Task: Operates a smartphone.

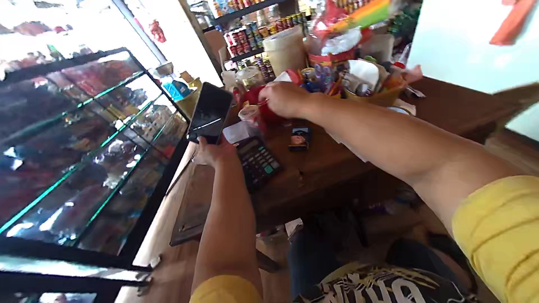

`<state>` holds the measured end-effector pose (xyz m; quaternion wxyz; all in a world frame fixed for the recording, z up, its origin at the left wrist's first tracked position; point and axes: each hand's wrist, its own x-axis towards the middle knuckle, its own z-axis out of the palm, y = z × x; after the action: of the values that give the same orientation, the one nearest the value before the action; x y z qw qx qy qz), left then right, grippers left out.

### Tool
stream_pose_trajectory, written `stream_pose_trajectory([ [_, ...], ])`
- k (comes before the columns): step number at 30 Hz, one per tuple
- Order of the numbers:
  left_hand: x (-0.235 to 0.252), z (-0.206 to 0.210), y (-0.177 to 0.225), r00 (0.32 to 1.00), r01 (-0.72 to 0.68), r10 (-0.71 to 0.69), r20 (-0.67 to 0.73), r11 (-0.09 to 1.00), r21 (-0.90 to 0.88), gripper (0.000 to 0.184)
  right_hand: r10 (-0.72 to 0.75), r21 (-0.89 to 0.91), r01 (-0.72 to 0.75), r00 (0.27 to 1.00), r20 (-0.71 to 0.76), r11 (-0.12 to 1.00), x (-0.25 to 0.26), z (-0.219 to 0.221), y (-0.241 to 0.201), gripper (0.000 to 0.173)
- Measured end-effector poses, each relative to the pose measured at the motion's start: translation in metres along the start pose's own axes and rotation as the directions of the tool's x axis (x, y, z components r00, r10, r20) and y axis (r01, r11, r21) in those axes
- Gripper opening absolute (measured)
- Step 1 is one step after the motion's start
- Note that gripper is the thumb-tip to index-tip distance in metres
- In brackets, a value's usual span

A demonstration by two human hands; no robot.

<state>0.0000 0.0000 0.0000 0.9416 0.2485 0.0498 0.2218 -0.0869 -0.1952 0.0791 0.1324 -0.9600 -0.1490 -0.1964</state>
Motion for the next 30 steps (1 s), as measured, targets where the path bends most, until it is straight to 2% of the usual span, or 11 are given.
stream_pose_trajectory([
  [2, -0.003, 0.003, 0.001, 1.0, 0.013, -0.013, -0.004, 1.0, -0.015, 0.04, 0.106, -0.181, -0.092, 0.992, 0.07, 0.979, 0.022, 0.017, 0.03, 0.033],
  [4, -0.005, 0.007, 0.003, 1.0, 0.016, -0.017, -0.023, 1.0, -0.016, 0.039, 0.232, -0.319, -0.162, 0.953, 0.195, 0.934, 0.034, 0.021, 0.043, 0.037],
  [6, -0.008, 0.009, 0.004, 0.999, 0.027, -0.028, -0.04, 0.999, -0.026, 0.038, 0.297, -0.42, -0.174, 0.923, 0.247, 0.891, 0.046, 0.022, 0.05, 0.033],
  [9, -0.009, 0.012, 0.006, 0.996, 0.048, -0.051, -0.069, 0.998, -0.049, 0.036, 0.315, -0.507, -0.135, 0.905, 0.287, 0.851, 0.058, 0.018, 0.049, 0.024],
  [12, -0.011, 0.016, 0.008, 0.993, 0.076, -0.082, -0.085, 0.995, -0.064, 0.034, 0.298, -0.488, -0.14, 0.918, 0.261, 0.861, 0.068, 0.009, 0.047, 0.026],
  [16, -0.014, 0.018, 0.008, 0.991, 0.088, -0.095, -0.095, 0.993, -0.078, 0.034, 0.313, -0.402, -0.225, 0.935, 0.169, 0.888, 0.076, 0.001, 0.044, 0.03],
  [20, -0.015, 0.018, 0.009, 0.991, 0.097, -0.104, -0.082, 0.991, -0.092, 0.033, 0.273, -0.377, -0.216, 0.956, 0.104, 0.901, 0.077, 0.019, 0.045, 0.026],
  [27, -0.007, 0.014, 0.009, 0.992, 0.087, -0.096, -0.082, 0.991, -0.103, 0.032, 0.251, -0.364, -0.179, 0.955, 0.159, 0.914, 0.083, 0.049, 0.042, 0.03],
  [29, -0.008, 0.014, 0.009, 0.992, 0.093, -0.098, -0.08, 0.994, -0.064, 0.033, 0.221, -0.295, -0.174, 0.966, 0.135, 0.94, 0.077, 0.05, 0.042, 0.036],
  [30, -0.008, 0.014, 0.007, 0.993, 0.096, -0.098, -0.07, 0.995, -0.034, 0.036, 0.19, -0.224, -0.17, 0.979, 0.073, 0.96, 0.07, 0.05, 0.041, 0.038],
])
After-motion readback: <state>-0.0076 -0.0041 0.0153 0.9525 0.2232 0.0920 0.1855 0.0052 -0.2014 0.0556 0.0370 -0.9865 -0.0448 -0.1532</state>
